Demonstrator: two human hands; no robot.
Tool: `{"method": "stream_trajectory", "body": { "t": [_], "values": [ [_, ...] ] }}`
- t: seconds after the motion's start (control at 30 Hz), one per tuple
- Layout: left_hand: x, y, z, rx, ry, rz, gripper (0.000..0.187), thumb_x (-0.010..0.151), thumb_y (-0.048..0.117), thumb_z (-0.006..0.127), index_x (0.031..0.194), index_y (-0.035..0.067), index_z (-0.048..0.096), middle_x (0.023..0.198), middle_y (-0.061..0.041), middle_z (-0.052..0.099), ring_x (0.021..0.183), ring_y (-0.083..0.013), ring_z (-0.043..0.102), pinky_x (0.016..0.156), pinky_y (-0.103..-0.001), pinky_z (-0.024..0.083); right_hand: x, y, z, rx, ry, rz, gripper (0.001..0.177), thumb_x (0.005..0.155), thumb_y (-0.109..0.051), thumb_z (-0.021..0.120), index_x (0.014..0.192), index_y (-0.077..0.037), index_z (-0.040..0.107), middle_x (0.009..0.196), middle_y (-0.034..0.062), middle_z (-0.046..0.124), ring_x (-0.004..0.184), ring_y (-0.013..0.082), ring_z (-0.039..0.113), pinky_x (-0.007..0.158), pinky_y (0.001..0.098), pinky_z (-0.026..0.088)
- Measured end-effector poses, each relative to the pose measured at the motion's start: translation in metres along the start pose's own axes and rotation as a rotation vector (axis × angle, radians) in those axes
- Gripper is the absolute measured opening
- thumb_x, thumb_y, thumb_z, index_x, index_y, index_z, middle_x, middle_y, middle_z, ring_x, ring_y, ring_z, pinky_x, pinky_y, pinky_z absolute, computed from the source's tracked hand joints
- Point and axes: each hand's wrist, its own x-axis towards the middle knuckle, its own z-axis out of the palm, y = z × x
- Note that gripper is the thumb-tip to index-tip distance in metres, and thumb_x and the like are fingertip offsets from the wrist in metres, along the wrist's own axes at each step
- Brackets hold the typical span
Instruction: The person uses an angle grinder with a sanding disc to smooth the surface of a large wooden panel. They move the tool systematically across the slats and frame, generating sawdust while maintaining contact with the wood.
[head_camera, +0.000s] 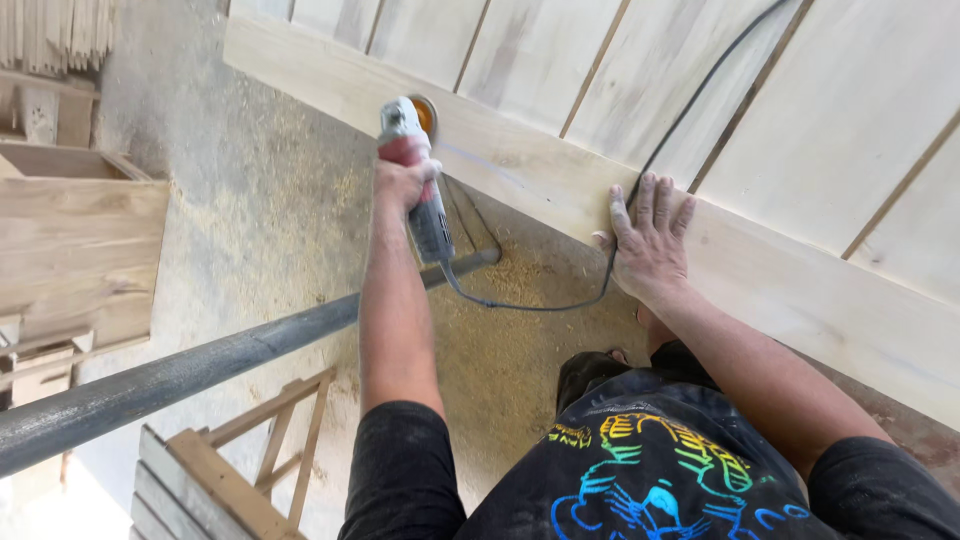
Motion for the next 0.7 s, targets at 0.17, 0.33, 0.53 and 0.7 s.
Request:
{"method": "stream_trajectory", "body": {
  "t": [0.17, 0.33, 0.53, 0.7],
  "values": [
    [0.002, 0.021, 0.013, -0.094, 0.048, -0.033, 0.057, 0.063, 0.016, 0.085, 0.115, 0.002, 0.068, 0.103, -0.011, 0.074, 0.088, -0.0191, 0.075, 0.078, -0.036, 0.064, 0.007, 0.009, -0.005, 0.049, 0.069, -0.069, 0.074, 0.105, -0.060, 0.017, 0.165, -0.016, 0.020, 0.171, 0.0241, -0.003, 0.158, 0.0362, -0.013, 0.122, 0.0579, -0.017],
    [-0.062, 0.042, 0.046, -0.002, 0.000, -0.035, 0.053, 0.067, 0.019, 0.083, 0.115, -0.001, 0.071, 0.105, -0.015, 0.076, 0.089, -0.0204, 0.076, 0.079, -0.035, 0.064, -0.024, 0.040, -0.015, 0.049, 0.071, -0.081, 0.073, 0.108, -0.058, 0.017, 0.166, -0.015, 0.020, 0.175, 0.0149, 0.005, 0.162, 0.0285, -0.005, 0.127, 0.0528, -0.012],
    [-0.191, 0.074, 0.110, 0.014, -0.071, -0.117, 0.080, 0.064, 0.017, 0.082, 0.132, 0.001, 0.043, 0.111, -0.017, 0.068, 0.090, -0.0250, 0.074, 0.078, -0.037, 0.067, -0.084, 0.104, -0.033, 0.092, 0.125, -0.082, 0.074, 0.107, -0.058, 0.015, 0.167, -0.014, 0.016, 0.175, 0.0127, 0.005, 0.161, 0.0271, -0.004, 0.128, 0.0510, -0.011],
    [-0.287, 0.085, 0.171, 0.266, -0.141, 0.028, 0.079, 0.064, 0.030, 0.085, 0.128, 0.002, 0.047, 0.112, -0.015, 0.070, 0.098, -0.0246, 0.073, 0.089, -0.039, 0.061, -0.159, 0.166, -0.045, 0.084, 0.096, -0.015, 0.074, 0.107, -0.059, 0.015, 0.166, -0.014, 0.014, 0.175, 0.0119, 0.003, 0.161, 0.0265, -0.006, 0.128, 0.0506, -0.012]
  ]
}}
